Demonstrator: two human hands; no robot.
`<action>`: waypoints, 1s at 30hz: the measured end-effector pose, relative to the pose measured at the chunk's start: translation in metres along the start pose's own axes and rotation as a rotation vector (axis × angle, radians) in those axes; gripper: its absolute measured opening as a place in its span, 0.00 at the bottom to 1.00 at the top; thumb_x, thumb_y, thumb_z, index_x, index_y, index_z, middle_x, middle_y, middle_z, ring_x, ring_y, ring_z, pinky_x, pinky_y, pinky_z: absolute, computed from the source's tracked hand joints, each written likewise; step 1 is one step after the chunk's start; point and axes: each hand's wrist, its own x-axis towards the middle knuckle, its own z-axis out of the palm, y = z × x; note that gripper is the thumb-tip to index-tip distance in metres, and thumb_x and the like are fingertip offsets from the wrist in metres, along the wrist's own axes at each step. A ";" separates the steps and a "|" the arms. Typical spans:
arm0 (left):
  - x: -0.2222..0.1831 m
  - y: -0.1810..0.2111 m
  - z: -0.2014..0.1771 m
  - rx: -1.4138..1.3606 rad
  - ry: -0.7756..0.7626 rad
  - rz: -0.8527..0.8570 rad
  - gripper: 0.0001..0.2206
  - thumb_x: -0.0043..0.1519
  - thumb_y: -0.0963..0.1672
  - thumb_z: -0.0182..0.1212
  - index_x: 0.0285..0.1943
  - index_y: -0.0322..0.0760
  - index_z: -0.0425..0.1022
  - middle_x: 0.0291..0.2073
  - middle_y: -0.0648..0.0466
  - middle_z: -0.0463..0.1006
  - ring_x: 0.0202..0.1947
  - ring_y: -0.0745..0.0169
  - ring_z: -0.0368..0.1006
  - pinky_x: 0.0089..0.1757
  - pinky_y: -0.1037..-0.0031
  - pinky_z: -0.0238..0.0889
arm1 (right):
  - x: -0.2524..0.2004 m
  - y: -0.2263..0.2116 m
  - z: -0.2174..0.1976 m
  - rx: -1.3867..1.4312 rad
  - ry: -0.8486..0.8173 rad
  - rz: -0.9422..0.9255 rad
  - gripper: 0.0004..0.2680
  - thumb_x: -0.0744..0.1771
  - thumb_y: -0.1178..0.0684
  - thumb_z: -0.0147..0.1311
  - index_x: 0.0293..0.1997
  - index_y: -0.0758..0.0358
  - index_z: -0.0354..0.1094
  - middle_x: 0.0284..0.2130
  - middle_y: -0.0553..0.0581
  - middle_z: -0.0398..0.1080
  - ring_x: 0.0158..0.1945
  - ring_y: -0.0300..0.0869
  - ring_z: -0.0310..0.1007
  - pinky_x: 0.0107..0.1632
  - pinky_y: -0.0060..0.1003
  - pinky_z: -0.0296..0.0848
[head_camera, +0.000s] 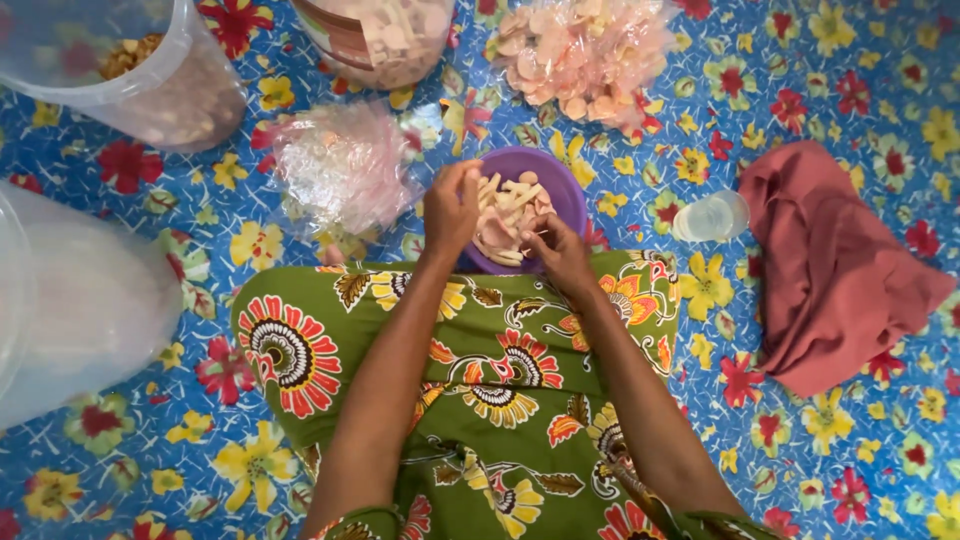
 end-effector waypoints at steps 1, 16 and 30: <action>0.003 0.004 -0.003 -0.004 0.007 -0.002 0.09 0.61 0.41 0.48 0.43 0.35 0.74 0.34 0.44 0.75 0.40 0.43 0.71 0.43 0.61 0.63 | 0.009 0.009 -0.005 -0.007 -0.005 -0.001 0.04 0.65 0.57 0.53 0.38 0.64 0.64 0.25 0.56 0.67 0.29 0.40 0.69 0.35 0.32 0.72; 0.014 0.035 -0.019 -0.032 -0.074 -0.390 0.10 0.59 0.42 0.47 0.45 0.41 0.73 0.32 0.52 0.79 0.29 0.66 0.76 0.23 0.80 0.69 | 0.170 -0.066 -0.069 0.299 0.222 -0.003 0.18 0.62 0.48 0.54 0.55 0.64 0.58 0.46 0.62 0.69 0.48 0.46 0.74 0.48 0.36 0.78; 0.006 -0.013 0.000 0.101 -0.112 -0.101 0.08 0.53 0.41 0.56 0.39 0.44 0.76 0.29 0.53 0.77 0.34 0.54 0.75 0.35 0.72 0.70 | 0.041 0.035 -0.027 0.067 0.127 0.037 0.08 0.65 0.58 0.50 0.47 0.64 0.68 0.35 0.58 0.71 0.36 0.40 0.72 0.39 0.34 0.74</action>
